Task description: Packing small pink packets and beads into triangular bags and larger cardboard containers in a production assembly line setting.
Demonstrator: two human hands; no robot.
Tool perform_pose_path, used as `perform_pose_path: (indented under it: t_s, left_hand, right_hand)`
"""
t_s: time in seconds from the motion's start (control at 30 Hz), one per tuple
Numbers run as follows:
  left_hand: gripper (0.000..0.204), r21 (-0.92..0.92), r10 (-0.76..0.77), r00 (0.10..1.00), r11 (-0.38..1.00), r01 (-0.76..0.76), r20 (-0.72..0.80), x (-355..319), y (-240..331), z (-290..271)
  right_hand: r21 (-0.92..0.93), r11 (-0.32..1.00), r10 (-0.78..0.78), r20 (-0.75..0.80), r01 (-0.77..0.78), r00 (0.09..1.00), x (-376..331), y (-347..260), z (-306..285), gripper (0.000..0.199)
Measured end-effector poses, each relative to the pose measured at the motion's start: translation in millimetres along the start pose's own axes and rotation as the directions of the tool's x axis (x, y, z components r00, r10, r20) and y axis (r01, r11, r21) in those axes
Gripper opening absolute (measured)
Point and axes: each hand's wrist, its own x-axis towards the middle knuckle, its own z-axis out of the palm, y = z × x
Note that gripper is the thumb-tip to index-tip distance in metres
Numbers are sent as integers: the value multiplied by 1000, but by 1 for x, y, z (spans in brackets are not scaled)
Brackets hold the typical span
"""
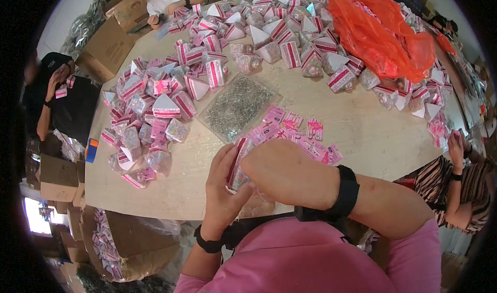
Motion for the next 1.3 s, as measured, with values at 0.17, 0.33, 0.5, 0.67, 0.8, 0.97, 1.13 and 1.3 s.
perform_pose_path:
  t_s: [0.17,0.33,0.5,0.67,0.8,0.97,1.13,1.3]
  left_hand:
    - [68,88,-6,1000,996,7,-15,-2,4,4]
    - [67,162,12,999,987,-6,-37,0,4,4]
    - [65,147,5,1000,989,-1,-29,-1,5,-2]
    - [63,130,-7,1000,991,5,12,-2,8,-3]
    - [63,180,57,998,982,-50,-35,0,8,-2]
    - [62,145,17,997,989,-7,-72,1,10,-9]
    - [62,40,-15,998,999,18,-65,4,13,-8]
    - [62,139,24,997,990,-13,-79,3,6,-6]
  right_hand:
    - [25,1000,4,-1,-3,1000,-1,5,4,18]
    - [71,992,94,83,-100,992,-1,-3,3,19]
    - [75,986,142,87,-149,986,2,1,10,20]
    - [205,979,0,76,-16,997,2,4,10,19]
    - [598,790,117,67,-133,991,6,21,22,19]
    - [868,364,164,299,-339,940,9,23,10,12]
    - [883,390,85,247,-260,965,7,40,18,13]
    - [861,388,149,293,-328,945,10,38,21,19]
